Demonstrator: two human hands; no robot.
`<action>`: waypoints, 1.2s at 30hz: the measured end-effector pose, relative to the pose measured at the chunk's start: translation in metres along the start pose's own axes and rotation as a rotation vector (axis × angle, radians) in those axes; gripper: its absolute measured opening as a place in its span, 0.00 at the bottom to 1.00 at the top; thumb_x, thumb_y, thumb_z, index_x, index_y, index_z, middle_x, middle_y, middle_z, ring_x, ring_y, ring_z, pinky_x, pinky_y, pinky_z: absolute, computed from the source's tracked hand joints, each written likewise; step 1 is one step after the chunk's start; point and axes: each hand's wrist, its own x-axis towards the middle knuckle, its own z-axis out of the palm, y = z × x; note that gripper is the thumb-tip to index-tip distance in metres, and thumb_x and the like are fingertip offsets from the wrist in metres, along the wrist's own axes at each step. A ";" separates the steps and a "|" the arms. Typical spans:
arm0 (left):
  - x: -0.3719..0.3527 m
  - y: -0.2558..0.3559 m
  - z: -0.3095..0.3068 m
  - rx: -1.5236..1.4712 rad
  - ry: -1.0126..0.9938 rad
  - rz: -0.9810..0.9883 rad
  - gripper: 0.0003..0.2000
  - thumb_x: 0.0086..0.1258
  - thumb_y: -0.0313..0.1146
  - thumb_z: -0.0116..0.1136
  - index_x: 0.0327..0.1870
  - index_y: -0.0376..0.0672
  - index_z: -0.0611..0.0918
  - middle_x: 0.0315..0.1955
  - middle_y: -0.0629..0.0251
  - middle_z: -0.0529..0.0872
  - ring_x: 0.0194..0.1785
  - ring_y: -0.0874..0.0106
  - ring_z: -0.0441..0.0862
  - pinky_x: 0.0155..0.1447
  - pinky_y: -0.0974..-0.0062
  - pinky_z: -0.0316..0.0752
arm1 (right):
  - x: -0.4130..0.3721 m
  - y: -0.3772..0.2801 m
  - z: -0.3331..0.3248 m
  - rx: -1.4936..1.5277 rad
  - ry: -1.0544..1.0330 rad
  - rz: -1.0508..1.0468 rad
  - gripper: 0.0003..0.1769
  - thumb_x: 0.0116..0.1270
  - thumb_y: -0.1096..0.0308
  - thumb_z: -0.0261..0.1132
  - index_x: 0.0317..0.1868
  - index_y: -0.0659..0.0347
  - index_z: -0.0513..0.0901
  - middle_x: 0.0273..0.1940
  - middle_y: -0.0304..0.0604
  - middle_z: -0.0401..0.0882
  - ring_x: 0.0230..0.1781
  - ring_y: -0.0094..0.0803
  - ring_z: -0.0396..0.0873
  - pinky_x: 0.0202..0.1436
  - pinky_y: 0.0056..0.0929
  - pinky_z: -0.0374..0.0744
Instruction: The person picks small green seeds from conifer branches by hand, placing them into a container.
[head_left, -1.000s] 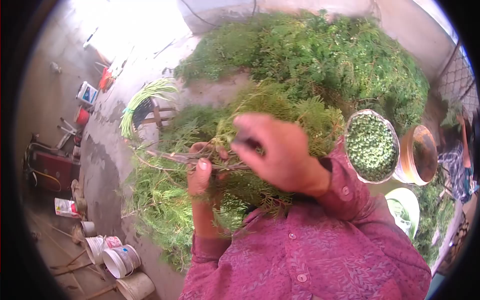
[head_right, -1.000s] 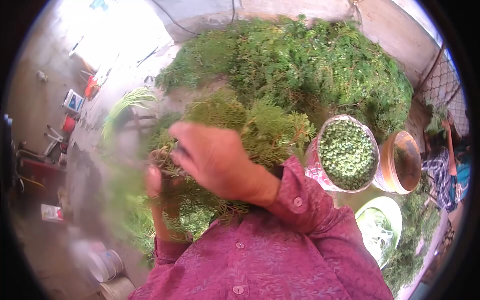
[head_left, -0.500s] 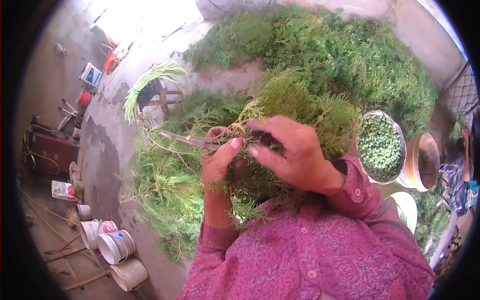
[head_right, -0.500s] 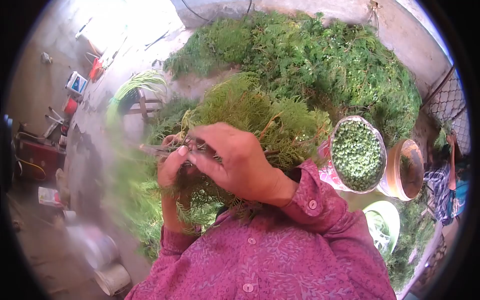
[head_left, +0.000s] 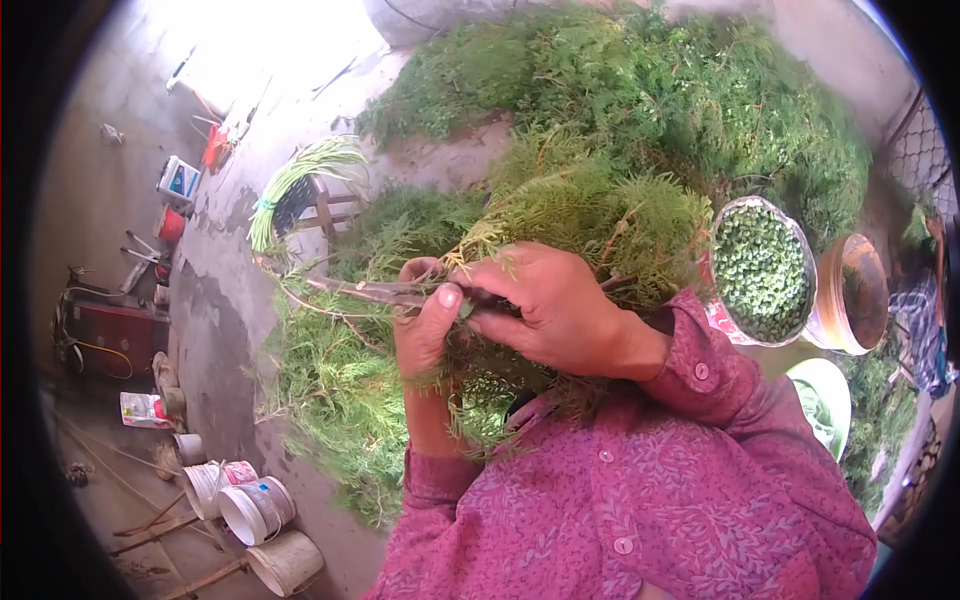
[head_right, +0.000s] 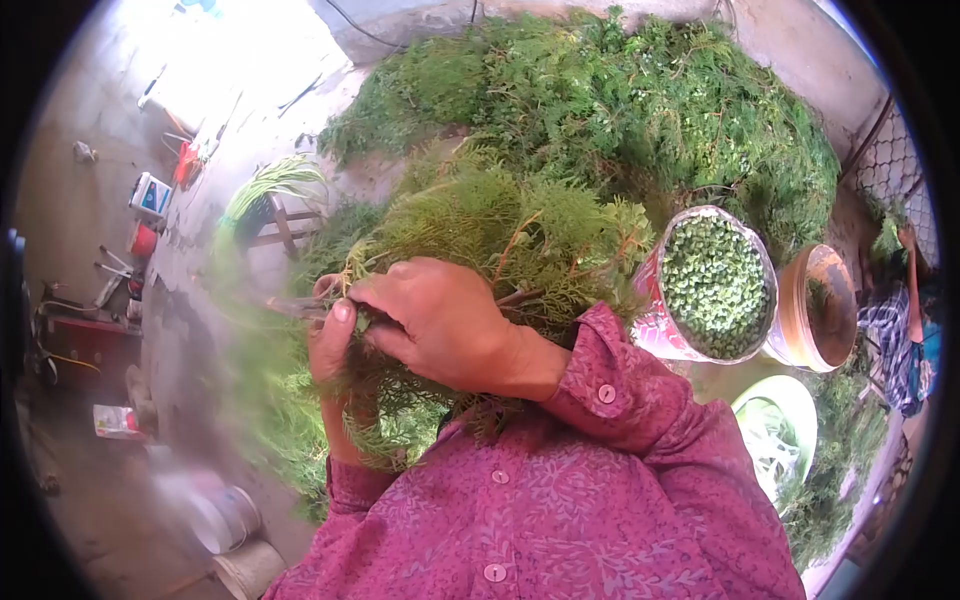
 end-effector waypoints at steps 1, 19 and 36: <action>-0.001 0.001 0.002 0.004 -0.002 -0.004 0.21 0.52 0.33 0.67 0.44 0.42 0.69 0.33 0.68 0.78 0.36 0.78 0.75 0.38 0.82 0.72 | -0.001 0.001 0.000 -0.024 -0.045 0.003 0.09 0.52 0.67 0.61 0.35 0.57 0.77 0.26 0.45 0.74 0.29 0.44 0.74 0.32 0.39 0.72; -0.002 0.004 0.012 0.058 -0.082 0.020 0.23 0.44 0.30 0.66 0.41 0.40 0.69 0.30 0.67 0.77 0.32 0.77 0.74 0.37 0.82 0.69 | -0.009 -0.001 -0.007 -0.143 0.070 0.063 0.08 0.51 0.65 0.60 0.24 0.59 0.73 0.26 0.45 0.70 0.29 0.43 0.73 0.32 0.39 0.72; -0.005 -0.009 -0.010 0.063 0.018 -0.010 0.21 0.49 0.25 0.61 0.45 0.41 0.69 0.28 0.65 0.77 0.30 0.75 0.75 0.29 0.82 0.70 | -0.013 0.007 -0.026 0.607 0.092 0.348 0.05 0.59 0.71 0.58 0.29 0.63 0.78 0.23 0.36 0.74 0.23 0.22 0.70 0.26 0.22 0.68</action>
